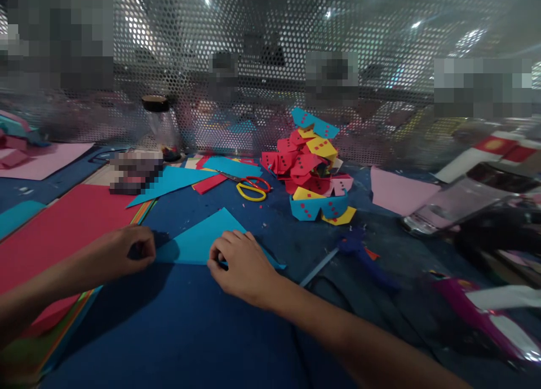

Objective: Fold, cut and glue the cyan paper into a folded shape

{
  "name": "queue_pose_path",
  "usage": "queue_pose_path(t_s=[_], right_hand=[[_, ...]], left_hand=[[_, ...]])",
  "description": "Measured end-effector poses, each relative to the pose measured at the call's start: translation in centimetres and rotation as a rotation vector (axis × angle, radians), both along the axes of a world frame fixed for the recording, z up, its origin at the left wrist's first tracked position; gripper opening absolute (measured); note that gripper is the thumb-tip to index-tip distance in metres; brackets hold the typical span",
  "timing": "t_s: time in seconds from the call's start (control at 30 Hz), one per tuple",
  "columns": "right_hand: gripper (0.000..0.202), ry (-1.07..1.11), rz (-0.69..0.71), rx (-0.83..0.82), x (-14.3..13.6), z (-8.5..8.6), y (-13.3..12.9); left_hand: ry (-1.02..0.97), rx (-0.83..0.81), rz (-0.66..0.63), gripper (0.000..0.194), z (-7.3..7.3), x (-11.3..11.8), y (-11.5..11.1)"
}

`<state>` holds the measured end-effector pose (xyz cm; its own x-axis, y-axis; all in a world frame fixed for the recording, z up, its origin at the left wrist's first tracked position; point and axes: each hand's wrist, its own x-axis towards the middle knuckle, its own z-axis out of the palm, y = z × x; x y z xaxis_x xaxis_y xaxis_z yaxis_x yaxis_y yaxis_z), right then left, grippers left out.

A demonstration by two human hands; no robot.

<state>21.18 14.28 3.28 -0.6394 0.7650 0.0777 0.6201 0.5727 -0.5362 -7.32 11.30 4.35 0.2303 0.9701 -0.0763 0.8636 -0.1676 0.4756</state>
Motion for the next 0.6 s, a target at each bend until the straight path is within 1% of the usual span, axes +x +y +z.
queue_pose_path(t_s=[0.17, 0.33, 0.6], right_hand=[[0.008, 0.009, 0.000, -0.004, 0.0, 0.0, 0.0], [0.009, 0.001, -0.003, -0.005, -0.1, 0.0, 0.0], [0.008, 0.005, 0.003, -0.004, -0.1, 0.0, 0.2]], left_hand=[[-0.009, -0.031, -0.031, 0.011, -0.1, -1.2, 0.3], [0.027, -0.053, -0.048, 0.011, -0.2, -2.4, 0.4], [0.077, -0.095, -0.023, 0.009, 0.4, -2.9, 0.4]])
